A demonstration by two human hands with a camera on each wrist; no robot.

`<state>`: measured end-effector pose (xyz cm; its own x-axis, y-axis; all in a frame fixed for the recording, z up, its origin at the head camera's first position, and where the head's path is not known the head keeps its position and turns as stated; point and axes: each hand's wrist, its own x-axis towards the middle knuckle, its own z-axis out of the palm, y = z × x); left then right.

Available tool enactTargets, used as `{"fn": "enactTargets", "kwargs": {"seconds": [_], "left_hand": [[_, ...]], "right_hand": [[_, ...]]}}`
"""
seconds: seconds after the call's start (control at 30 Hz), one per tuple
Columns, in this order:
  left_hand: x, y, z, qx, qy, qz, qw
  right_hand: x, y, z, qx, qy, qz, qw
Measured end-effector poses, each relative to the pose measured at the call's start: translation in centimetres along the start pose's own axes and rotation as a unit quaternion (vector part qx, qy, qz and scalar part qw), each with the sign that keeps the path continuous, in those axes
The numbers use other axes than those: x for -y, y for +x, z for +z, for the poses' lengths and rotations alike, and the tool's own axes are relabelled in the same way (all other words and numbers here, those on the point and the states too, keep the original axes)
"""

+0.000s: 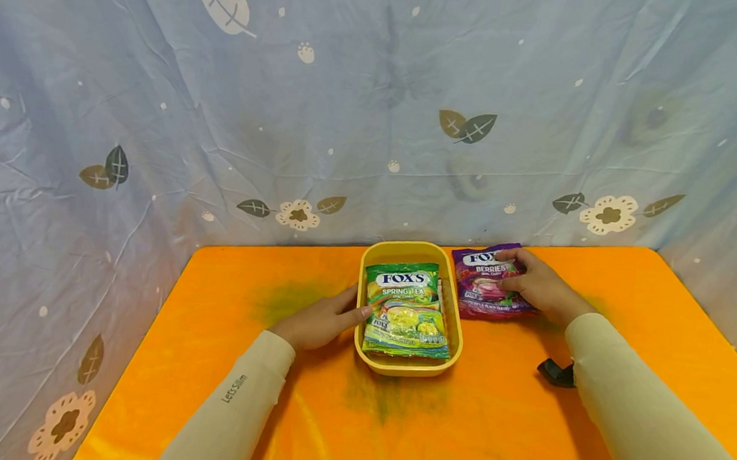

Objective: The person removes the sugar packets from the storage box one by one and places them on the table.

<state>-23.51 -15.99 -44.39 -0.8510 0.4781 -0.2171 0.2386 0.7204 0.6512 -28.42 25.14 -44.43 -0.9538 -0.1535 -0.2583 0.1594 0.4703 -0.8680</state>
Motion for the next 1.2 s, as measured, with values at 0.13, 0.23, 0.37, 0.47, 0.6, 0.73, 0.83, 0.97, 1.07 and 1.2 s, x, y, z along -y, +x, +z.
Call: {"fn": "enactTargets", "kwargs": {"seconds": [0.13, 0.23, 0.37, 0.47, 0.6, 0.73, 0.83, 0.97, 1.07, 1.2], "left_hand": [[0.0, 0.0, 0.0, 0.002, -0.001, 0.000, 1.0000], [0.1, 0.1, 0.0, 0.002, -0.004, 0.000, 1.0000], [0.1, 0.1, 0.0, 0.003, -0.007, 0.001, 1.0000], [0.0, 0.1, 0.0, 0.003, -0.007, -0.003, 1.0000], [0.0, 0.1, 0.0, 0.002, -0.005, -0.009, 0.9999], [0.0, 0.0, 0.0, 0.002, -0.006, -0.008, 0.9999], [0.0, 0.0, 0.0, 0.002, -0.007, -0.007, 0.9999], [-0.1, 0.0, 0.0, 0.002, -0.010, -0.008, 0.9999], [-0.1, 0.0, 0.0, 0.000, -0.008, -0.013, 0.9999], [-0.1, 0.0, 0.0, -0.001, -0.006, -0.014, 0.9999]], "right_hand": [[-0.2, -0.2, -0.1, -0.020, -0.014, -0.002, 1.000], [-0.4, -0.3, -0.3, -0.028, -0.012, -0.004, 1.000], [-0.8, -0.5, -0.6, -0.047, -0.020, -0.009, 0.999], [-1.1, -0.6, -0.9, -0.069, -0.030, -0.013, 0.997], [-1.4, -0.7, -1.2, -0.080, -0.017, -0.016, 0.996], [-1.9, -1.0, -1.6, -0.080, 0.013, -0.021, 0.996], [-2.1, -1.4, -2.0, -0.081, 0.032, -0.027, 0.996], [-2.3, -1.6, -2.3, -0.079, 0.051, -0.037, 0.995], [-2.5, -1.6, -2.6, -0.078, 0.069, -0.042, 0.994], [-2.7, -1.8, -2.9, -0.078, 0.096, -0.048, 0.991]]}}
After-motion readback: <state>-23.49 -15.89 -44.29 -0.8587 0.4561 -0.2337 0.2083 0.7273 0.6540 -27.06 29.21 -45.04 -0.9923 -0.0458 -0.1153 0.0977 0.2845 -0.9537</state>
